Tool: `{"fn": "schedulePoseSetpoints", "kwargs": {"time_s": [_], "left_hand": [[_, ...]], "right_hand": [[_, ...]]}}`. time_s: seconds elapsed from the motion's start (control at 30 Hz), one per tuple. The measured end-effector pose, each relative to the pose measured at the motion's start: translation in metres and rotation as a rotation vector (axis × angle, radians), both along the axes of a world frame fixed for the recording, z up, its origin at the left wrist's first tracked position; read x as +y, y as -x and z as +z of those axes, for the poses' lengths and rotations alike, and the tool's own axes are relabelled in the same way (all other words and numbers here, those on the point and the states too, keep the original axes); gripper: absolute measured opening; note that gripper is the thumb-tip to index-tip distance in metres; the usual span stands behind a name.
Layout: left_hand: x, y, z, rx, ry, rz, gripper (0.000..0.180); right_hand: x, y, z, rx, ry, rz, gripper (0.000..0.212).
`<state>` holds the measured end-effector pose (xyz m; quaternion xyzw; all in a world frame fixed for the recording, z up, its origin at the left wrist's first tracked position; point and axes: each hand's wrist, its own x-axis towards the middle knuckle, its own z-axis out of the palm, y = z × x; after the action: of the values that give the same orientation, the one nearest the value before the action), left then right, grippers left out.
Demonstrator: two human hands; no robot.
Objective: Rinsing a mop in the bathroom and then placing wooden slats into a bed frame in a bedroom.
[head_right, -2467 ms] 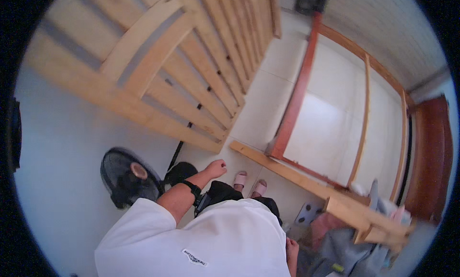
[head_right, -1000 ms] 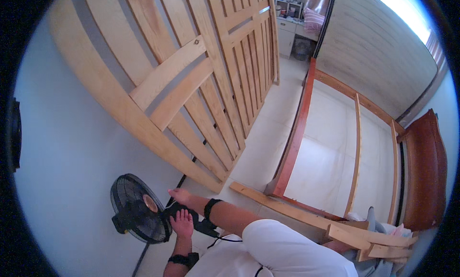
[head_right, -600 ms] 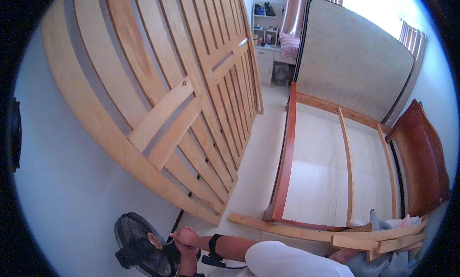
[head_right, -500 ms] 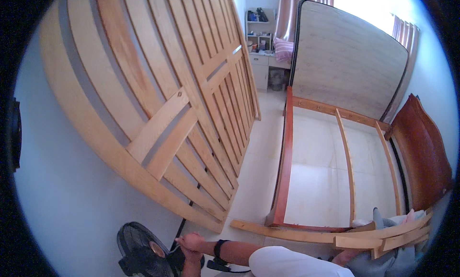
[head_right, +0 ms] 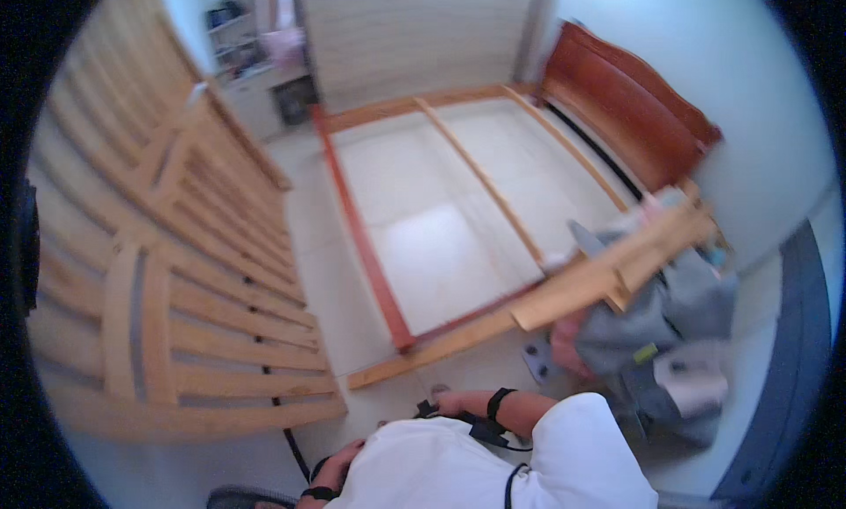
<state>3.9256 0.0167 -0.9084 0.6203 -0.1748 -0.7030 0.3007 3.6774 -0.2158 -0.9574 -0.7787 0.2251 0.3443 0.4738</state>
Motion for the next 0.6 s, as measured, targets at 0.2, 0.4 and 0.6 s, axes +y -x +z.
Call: {"fn": "schedulePoseSetpoints", "kwargs": {"time_s": [0.2,0.4,0.6], "left_hand": [[-0.010,-0.009,0.027,0.199,-0.001,-0.094,0.039],[-0.044,-0.031,-0.097,-0.096,-0.148,-0.417,0.043],[-0.111,0.003,0.071,-0.073,0.140,-0.488,0.045]], "right_hand": [[0.043,0.102,0.098,0.123,-0.106,-0.973,0.046],[0.086,0.221,0.079,0.155,0.080,-1.619,0.032],[0.016,0.213,0.085,0.053,-0.116,-1.817,0.033]]}}
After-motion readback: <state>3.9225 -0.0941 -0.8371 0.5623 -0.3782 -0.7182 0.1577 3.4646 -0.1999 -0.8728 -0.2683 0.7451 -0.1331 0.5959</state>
